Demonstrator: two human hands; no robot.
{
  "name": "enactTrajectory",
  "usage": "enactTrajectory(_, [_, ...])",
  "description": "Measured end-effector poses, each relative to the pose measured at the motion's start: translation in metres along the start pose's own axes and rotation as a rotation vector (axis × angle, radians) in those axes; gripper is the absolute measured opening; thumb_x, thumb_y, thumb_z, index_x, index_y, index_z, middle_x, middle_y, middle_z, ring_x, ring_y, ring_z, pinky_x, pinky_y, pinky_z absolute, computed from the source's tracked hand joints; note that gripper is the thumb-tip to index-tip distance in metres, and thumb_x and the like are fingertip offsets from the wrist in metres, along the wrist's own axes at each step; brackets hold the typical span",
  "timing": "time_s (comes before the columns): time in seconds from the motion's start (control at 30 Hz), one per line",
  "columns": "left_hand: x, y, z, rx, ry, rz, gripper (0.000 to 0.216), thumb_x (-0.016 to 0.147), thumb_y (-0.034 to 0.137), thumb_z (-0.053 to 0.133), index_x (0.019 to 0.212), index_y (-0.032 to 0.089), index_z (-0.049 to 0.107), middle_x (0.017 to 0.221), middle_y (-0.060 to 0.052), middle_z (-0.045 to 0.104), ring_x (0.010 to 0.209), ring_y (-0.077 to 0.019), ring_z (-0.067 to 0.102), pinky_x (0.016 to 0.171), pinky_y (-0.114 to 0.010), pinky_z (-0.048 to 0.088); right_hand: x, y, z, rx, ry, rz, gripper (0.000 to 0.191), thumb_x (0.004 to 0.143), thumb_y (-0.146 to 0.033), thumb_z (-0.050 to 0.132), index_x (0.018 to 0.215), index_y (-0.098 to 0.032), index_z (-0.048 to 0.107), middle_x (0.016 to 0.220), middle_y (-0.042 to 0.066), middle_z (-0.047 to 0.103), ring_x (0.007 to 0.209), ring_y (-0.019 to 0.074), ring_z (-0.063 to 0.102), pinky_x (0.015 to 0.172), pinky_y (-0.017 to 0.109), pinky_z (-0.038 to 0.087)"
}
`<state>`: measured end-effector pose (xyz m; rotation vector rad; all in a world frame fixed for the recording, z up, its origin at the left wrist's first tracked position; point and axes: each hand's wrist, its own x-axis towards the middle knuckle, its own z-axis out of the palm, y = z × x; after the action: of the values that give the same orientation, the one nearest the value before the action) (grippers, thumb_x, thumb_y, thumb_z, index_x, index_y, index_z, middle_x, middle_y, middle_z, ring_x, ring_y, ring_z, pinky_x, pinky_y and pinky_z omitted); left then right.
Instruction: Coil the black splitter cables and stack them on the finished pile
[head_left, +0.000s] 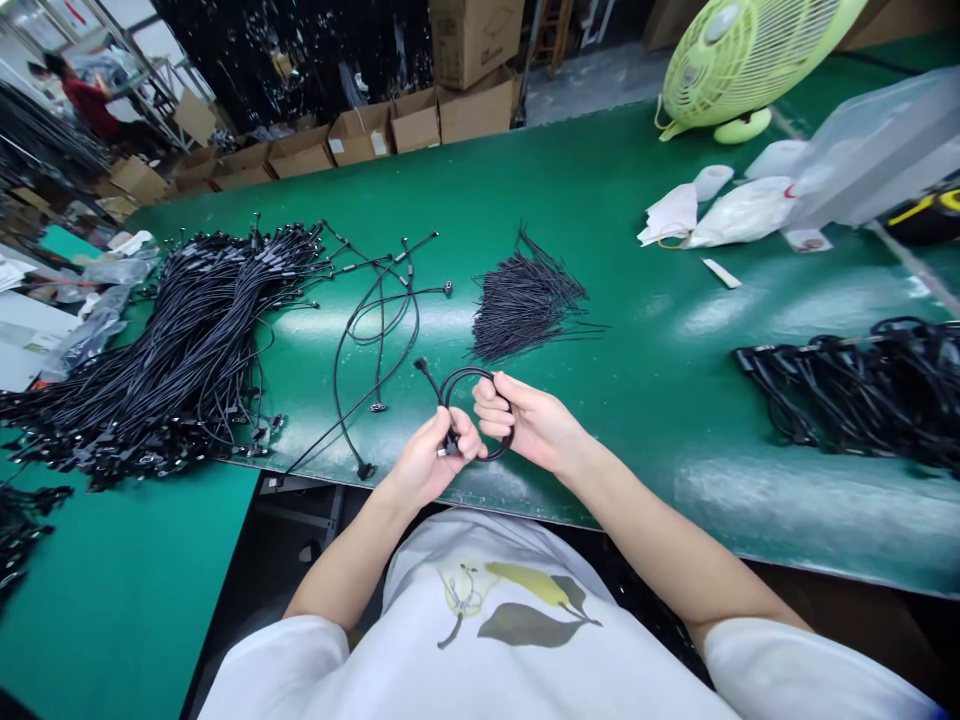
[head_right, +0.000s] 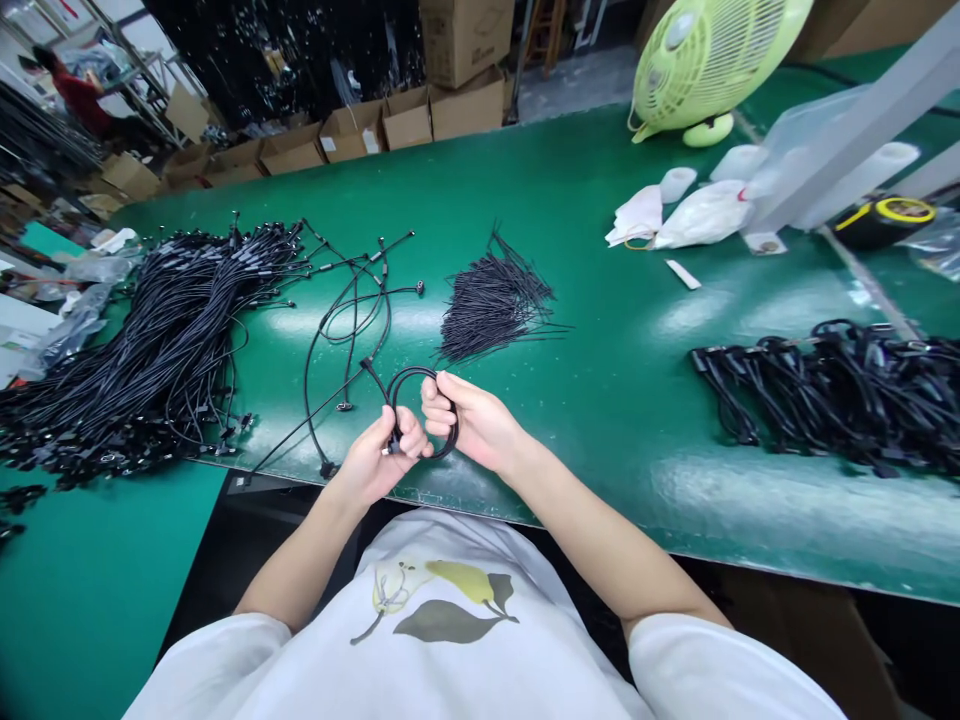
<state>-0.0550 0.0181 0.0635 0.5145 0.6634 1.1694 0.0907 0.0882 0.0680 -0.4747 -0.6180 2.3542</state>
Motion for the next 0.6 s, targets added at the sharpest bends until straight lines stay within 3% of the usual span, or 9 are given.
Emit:
enactTrajectory(0.1, [-0.008, -0.007, -0.006, 0.363, -0.052, 0.042, 0.039, 0.09, 0.053, 0.053, 0.078, 0.016, 0.052, 0.056, 0.004, 0.04, 0.056, -0.0114, 0.041, 0.066, -0.027, 0.041, -0.007, 0.011, 0.009, -0.13, 0.079, -0.126, 0.027, 0.078, -0.041, 0.072, 0.086, -0.018, 0.06, 0.075, -0.001, 0.049, 0.068, 0.0106, 0.051, 0.059, 0.022, 0.049])
enactTrajectory(0.2, [-0.013, -0.009, -0.01, 0.687, -0.064, 0.052, 0.04, 0.089, 0.057, 0.05, 0.085, 0.017, 0.052, 0.064, 0.002, 0.046, 0.059, -0.0129, 0.044, 0.062, -0.028, 0.041, -0.018, 0.025, 0.022, -0.317, 0.089, -0.136, 0.046, 0.08, -0.054, 0.066, 0.111, -0.02, 0.059, 0.093, 0.003, 0.059, 0.065, 0.0118, 0.053, 0.051, 0.024, 0.047])
enactTrajectory(0.27, [-0.015, -0.009, -0.01, 0.848, -0.065, 0.023, 0.036, 0.09, 0.053, 0.049, 0.089, 0.017, 0.052, 0.072, -0.001, 0.05, 0.063, -0.0144, 0.047, 0.063, -0.03, 0.043, -0.023, 0.033, 0.028, -0.398, 0.13, -0.137, 0.049, 0.081, -0.059, 0.061, 0.109, -0.019, 0.058, 0.1, 0.007, 0.061, 0.061, 0.0107, 0.052, 0.046, 0.023, 0.043])
enactTrajectory(0.33, [-0.016, -0.01, -0.01, 0.961, -0.071, 0.03, 0.028, 0.09, 0.044, 0.052, 0.095, 0.017, 0.055, 0.085, -0.005, 0.057, 0.077, -0.0187, 0.052, 0.074, -0.035, 0.047, -0.023, 0.039, 0.029, -0.436, 0.205, -0.175, 0.045, 0.081, -0.059, 0.061, 0.098, -0.017, 0.058, 0.09, 0.005, 0.062, 0.061, 0.0103, 0.052, 0.045, 0.021, 0.04])
enactTrajectory(0.4, [-0.016, -0.012, -0.009, 0.995, -0.092, 0.039, 0.027, 0.087, 0.039, 0.056, 0.103, 0.017, 0.057, 0.103, -0.01, 0.06, 0.099, -0.0247, 0.053, 0.094, -0.042, 0.043, -0.021, 0.045, 0.027, -0.465, 0.242, -0.258, 0.041, 0.081, -0.057, 0.063, 0.085, -0.018, 0.054, 0.077, 0.001, 0.056, 0.062, 0.0099, 0.052, 0.048, 0.02, 0.041])
enactTrajectory(0.47, [-0.016, -0.017, -0.009, 0.948, -0.134, -0.037, 0.031, 0.085, 0.039, 0.059, 0.106, 0.016, 0.059, 0.11, -0.01, 0.06, 0.113, -0.0277, 0.049, 0.104, -0.045, 0.035, -0.017, 0.048, 0.024, -0.475, 0.236, -0.36, 0.041, 0.078, -0.053, 0.068, 0.078, -0.019, 0.045, 0.077, -0.003, 0.05, 0.058, 0.0069, 0.05, 0.049, 0.019, 0.041])
enactTrajectory(0.53, [-0.016, -0.023, -0.009, 0.81, -0.206, -0.182, 0.035, 0.083, 0.045, 0.061, 0.099, 0.014, 0.062, 0.102, -0.009, 0.062, 0.107, -0.0266, 0.052, 0.1, -0.043, 0.038, -0.014, 0.048, 0.021, -0.44, 0.22, -0.395, 0.045, 0.074, -0.048, 0.073, 0.079, -0.021, 0.038, 0.082, -0.006, 0.046, 0.05, 0.0027, 0.046, 0.044, 0.018, 0.037])
enactTrajectory(0.6, [-0.017, -0.03, -0.009, 0.626, -0.263, -0.291, 0.039, 0.079, 0.052, 0.065, 0.087, 0.013, 0.062, 0.086, -0.007, 0.061, 0.089, -0.0219, 0.056, 0.088, -0.038, 0.044, -0.012, 0.045, 0.018, -0.39, 0.192, -0.327, 0.042, 0.077, -0.047, 0.071, 0.084, -0.023, 0.038, 0.084, -0.007, 0.044, 0.043, 0.0001, 0.04, 0.039, 0.017, 0.032])
